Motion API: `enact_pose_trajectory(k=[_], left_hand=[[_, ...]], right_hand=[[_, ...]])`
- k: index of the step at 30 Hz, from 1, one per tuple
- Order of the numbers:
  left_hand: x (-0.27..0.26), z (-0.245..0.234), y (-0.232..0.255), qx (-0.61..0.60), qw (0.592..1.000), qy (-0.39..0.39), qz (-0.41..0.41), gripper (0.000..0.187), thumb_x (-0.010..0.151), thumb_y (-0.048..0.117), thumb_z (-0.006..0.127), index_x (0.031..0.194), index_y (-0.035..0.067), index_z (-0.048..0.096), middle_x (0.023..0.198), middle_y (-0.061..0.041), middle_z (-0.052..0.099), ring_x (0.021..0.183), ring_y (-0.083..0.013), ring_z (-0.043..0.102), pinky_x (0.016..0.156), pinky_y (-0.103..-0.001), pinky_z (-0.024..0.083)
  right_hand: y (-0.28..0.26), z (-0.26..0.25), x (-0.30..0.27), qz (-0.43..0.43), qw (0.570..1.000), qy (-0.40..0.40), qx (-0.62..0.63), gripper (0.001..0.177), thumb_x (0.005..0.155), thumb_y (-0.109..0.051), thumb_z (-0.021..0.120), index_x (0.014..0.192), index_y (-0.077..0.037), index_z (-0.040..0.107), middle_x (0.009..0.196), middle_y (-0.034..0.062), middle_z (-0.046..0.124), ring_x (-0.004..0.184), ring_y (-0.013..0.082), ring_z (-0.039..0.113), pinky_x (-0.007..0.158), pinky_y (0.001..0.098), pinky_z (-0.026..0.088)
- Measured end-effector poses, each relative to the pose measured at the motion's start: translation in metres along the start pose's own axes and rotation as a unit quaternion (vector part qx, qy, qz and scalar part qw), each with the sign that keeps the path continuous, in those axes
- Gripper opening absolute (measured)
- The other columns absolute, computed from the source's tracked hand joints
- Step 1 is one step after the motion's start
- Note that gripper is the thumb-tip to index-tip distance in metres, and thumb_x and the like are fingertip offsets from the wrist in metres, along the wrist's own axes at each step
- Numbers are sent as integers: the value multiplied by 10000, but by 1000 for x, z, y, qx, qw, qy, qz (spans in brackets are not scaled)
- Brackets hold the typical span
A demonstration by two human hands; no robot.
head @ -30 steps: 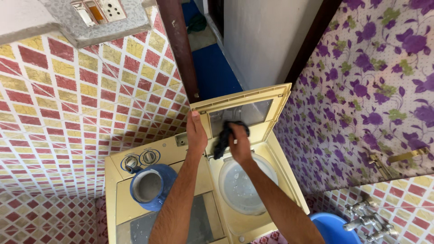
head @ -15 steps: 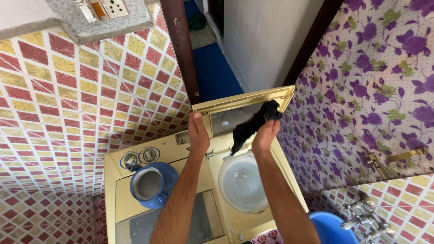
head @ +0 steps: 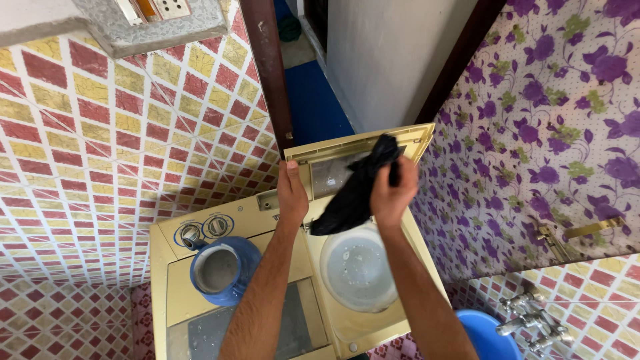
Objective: The person cleans a washing machine by wiping the interior and exterior surfaces with a cloth, then pours water into the basin using a pitcher and wipes it again.
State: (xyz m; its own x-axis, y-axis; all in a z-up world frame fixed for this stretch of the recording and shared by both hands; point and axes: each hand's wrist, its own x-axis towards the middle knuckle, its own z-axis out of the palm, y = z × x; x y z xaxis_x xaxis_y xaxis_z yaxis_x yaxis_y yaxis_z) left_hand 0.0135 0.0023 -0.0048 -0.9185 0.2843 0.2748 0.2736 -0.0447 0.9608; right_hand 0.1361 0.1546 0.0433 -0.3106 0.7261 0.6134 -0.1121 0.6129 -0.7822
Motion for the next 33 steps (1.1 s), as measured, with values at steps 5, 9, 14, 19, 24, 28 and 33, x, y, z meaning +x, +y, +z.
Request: enact_pose_trajectory(k=[5,9,14,19,24,28,33], left_hand=[[-2,2,-5,0,1000,2,2,658,1106,538,285,1297,-43,529,1153,-172,611,1078,-265,574,992,-380,448],[2,4,-15,3,998,16,53,656,1144,503,297,1394,-81,462,1316,-217,576,1228,-308,550,1063,-405,405],[3,-1,-13,-16,1000,-13,2,601,1117,474,270,1338,-29,512,1166,-191,626,1078,-298,620,946,-398,485],[5,-3,-18,11,1000,-2,16,590,1089,476,289,1377,-10,457,1152,-137,615,1047,-241,618,900,-385,491],[5,-5,-13,25,999,-26,-22,614,1124,527,282,1199,-17,557,994,-147,556,939,-234,527,909,-371,464],[5,-4,-5,20,1000,-19,1,618,1104,543,284,1210,-14,528,1024,-113,579,964,-200,545,906,-355,455],[2,-3,-12,4,999,-25,-22,645,1107,540,267,1210,-33,546,1016,-157,595,946,-239,565,901,-375,482]], right_hand=[[-7,0,52,-83,992,3,-100,147,1000,-27,676,1126,45,697,1233,212,656,1094,322,676,962,409,561],[-33,46,23,-107,984,-133,-60,229,1064,-120,592,1228,-31,725,1305,209,638,1073,349,717,908,401,591],[-74,81,-15,-89,971,-223,14,194,1042,-109,609,1199,-56,709,1266,151,668,957,294,726,789,366,599],[-54,65,1,-151,966,-212,6,227,1026,-36,624,1239,-59,701,1295,140,663,980,285,733,804,374,612],[6,33,39,-136,976,-152,-76,268,1040,29,545,1248,-47,695,1360,202,623,1129,352,713,906,396,651],[51,1,80,-154,974,-66,-154,261,1106,22,489,1294,-3,667,1391,235,610,1244,406,666,1057,424,593],[62,-32,75,-86,990,70,-89,221,1084,3,606,1303,8,628,1304,199,661,1218,352,657,1102,442,506]])
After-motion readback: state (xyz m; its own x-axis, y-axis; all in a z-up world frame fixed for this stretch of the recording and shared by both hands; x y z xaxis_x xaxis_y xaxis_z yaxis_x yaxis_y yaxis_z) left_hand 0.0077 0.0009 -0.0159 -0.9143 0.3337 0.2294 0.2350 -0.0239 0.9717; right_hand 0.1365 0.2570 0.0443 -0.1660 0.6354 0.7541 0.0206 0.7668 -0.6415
